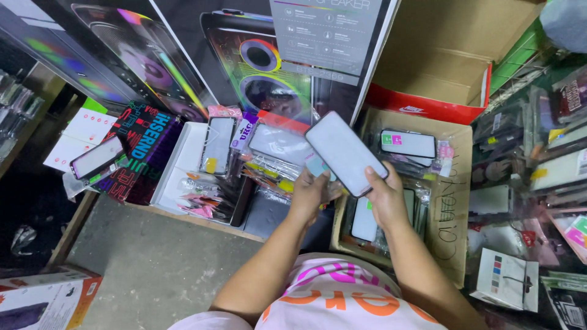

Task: Sorting and organizing mobile phone screen protectors and related cleaning accessories.

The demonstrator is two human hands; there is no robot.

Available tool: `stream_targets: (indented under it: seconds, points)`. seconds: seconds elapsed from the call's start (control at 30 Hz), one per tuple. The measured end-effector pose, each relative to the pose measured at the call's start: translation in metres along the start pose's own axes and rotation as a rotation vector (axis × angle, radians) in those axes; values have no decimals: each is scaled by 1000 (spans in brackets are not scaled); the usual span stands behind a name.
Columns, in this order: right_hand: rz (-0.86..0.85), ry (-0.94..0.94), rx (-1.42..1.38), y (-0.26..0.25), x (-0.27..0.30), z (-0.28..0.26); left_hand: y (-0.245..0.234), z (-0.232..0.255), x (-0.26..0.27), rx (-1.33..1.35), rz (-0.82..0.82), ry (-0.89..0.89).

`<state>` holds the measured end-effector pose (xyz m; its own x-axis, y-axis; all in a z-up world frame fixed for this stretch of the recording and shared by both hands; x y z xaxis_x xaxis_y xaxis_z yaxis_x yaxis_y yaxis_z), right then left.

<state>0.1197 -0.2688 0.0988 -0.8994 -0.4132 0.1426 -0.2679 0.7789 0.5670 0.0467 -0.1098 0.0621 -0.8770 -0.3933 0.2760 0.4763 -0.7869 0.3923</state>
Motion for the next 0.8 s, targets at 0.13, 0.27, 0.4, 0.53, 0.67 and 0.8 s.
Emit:
stream_targets:
  seconds: [0.13,0.27,0.4,0.53,0.67,0.8]
  points:
    - [-8,-38,-93,2,5,-4,3,14,3,-5,8,-112]
    - [-14,8,-35,-12,7,2,-6,15,-4,163,67,-61]
    - [-21,80,80,-16,15,4,-20,28,-10,203,271,99]
    - [7,102,111,-26,15,13,-31,33,-18,311,350,203]
    - [47,112,61,-27,18,16,-30,39,-13,329,376,187]
    - [24,140,-18,-14,20,10,-16,34,-12,320,338,181]
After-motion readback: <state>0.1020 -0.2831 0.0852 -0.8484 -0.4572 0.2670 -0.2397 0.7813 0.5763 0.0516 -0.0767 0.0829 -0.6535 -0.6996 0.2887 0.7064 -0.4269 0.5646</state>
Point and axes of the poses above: each hand's wrist, its own x-axis away from the middle knuckle, its own y-axis out of the palm, z = x × y, the point moved 2 cm from there along -x, towards the middle knuckle, and after that the axes turned 11 degrees about -x, right-handed, at the moved point
